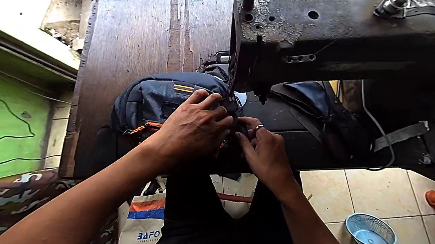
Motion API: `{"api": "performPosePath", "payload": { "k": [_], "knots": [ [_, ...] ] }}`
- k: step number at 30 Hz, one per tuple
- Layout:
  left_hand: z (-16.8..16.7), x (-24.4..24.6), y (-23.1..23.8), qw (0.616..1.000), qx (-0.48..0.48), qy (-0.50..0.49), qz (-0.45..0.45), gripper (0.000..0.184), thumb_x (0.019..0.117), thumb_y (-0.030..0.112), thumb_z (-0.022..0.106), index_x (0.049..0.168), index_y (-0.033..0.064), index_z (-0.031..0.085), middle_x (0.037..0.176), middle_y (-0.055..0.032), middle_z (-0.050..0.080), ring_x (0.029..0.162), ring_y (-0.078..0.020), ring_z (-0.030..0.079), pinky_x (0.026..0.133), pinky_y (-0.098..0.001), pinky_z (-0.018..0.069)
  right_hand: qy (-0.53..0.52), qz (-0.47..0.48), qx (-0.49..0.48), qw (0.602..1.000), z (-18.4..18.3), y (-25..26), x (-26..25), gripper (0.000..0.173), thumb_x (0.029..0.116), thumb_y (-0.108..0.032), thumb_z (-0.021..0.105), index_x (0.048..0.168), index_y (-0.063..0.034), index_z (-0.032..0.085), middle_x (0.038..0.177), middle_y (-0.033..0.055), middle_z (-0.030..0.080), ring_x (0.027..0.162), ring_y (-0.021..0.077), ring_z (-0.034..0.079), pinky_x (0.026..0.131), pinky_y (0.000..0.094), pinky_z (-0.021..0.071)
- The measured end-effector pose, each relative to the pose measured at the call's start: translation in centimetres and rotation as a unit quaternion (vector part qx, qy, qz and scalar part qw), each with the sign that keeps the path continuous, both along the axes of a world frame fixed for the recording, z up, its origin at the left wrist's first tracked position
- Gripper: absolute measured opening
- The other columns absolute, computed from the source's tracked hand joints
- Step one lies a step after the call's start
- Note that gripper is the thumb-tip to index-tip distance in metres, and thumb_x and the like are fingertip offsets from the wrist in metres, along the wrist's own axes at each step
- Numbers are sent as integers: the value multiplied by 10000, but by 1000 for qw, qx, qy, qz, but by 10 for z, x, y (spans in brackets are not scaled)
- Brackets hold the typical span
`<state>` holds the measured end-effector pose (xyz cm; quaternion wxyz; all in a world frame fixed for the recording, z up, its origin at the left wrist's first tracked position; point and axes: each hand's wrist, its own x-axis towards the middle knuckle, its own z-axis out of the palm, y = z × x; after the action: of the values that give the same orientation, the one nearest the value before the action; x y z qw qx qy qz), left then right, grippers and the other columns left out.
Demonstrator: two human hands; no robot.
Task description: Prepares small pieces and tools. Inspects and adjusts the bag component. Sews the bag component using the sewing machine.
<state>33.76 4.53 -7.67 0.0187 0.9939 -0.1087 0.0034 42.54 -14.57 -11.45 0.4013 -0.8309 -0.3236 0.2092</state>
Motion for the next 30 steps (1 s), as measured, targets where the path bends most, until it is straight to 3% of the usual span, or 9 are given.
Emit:
{"api": "performPosePath", "payload": {
  "k": [3, 5, 7, 11, 16, 21, 25, 28, 30],
  "knots": [
    [-1, 1, -2, 1000, -7, -5, 7, 372, 1029, 380, 497, 1101, 162, 790, 1134, -41, 732, 1265, -299, 567, 1097, -502, 364, -21, 13, -5, 1000, 1, -2, 2, 317, 1010, -235, 654, 1306, -125, 681, 762, 39, 704, 578, 134, 653, 595, 336, 588],
    [-2, 4, -3, 1000, -14, -8, 17, 334, 1003, 355, 532, 1036, 157, 799, 1127, -36, 739, 1262, -298, 571, 1098, -501, 370, -119, 17, -2, 993, -2, -3, 1, 297, 1013, -241, 635, 1269, -124, 730, 893, 56, 732, 710, 181, 691, 652, 382, 590],
    [-4, 4, -5, 999, -19, -16, 31, 304, 973, 317, 548, 1015, 150, 798, 1136, -29, 742, 1253, -291, 577, 1092, -494, 369, -206, 22, -21, 978, -5, -4, 0, 279, 1018, -241, 621, 1245, -159, 760, 927, 76, 682, 733, 219, 675, 590, 391, 561],
    [-9, 2, -10, 998, -8, -37, 57, 357, 976, 307, 541, 1180, 129, 774, 1242, -40, 729, 1280, -293, 573, 1102, -500, 356, -285, 53, -35, 956, -13, -9, -1, 301, 980, -142, 651, 1261, -176, 755, 940, 117, 649, 714, 243, 663, 540, 362, 541],
    [-11, 1, -11, 998, 14, -30, 47, 366, 1007, 283, 494, 1210, 161, 773, 1296, -23, 712, 1309, -305, 552, 1097, -511, 343, -325, 87, -23, 941, -20, -15, 1, 391, 946, -40, 643, 1307, -165, 726, 969, 124, 643, 763, 251, 660, 551, 343, 535],
    [-12, -1, -12, 998, -25, -48, -18, 235, 1012, 171, 566, 1051, 159, 798, 1051, -21, 769, 1231, -294, 624, 1147, -584, 321, -294, 137, 4, 946, -21, -20, 14, 351, 987, -113, 613, 1322, -144, 714, 1038, 128, 658, 800, 254, 680, 587, 367, 564],
    [-15, 1, -9, 998, -43, -50, -25, 219, 1034, 256, 577, 971, 172, 770, 955, 9, 758, 1143, -214, 674, 1166, -564, 324, -230, 122, 35, 965, -21, -25, 17, 346, 996, -199, 639, 1327, -118, 700, 1089, 111, 665, 866, 225, 686, 665, 374, 585],
    [-10, 6, -13, 999, -36, -28, -6, 212, 1023, 256, 590, 941, 158, 759, 892, -3, 752, 1105, -220, 687, 1156, -566, 320, -145, 60, 45, 987, -15, -23, 14, 391, 965, -175, 691, 1320, -18, 639, 1081, 111, 689, 752, 198, 648, 675, 390, 569],
    [-10, 7, -13, 999, -43, -27, -2, 215, 1020, 243, 588, 931, 153, 762, 880, -6, 754, 1087, -213, 695, 1152, -568, 316, -115, 30, 34, 992, -8, -18, 9, 412, 977, -158, 678, 1355, -9, 605, 1059, 102, 709, 701, 194, 645, 664, 396, 574]
  ]
}}
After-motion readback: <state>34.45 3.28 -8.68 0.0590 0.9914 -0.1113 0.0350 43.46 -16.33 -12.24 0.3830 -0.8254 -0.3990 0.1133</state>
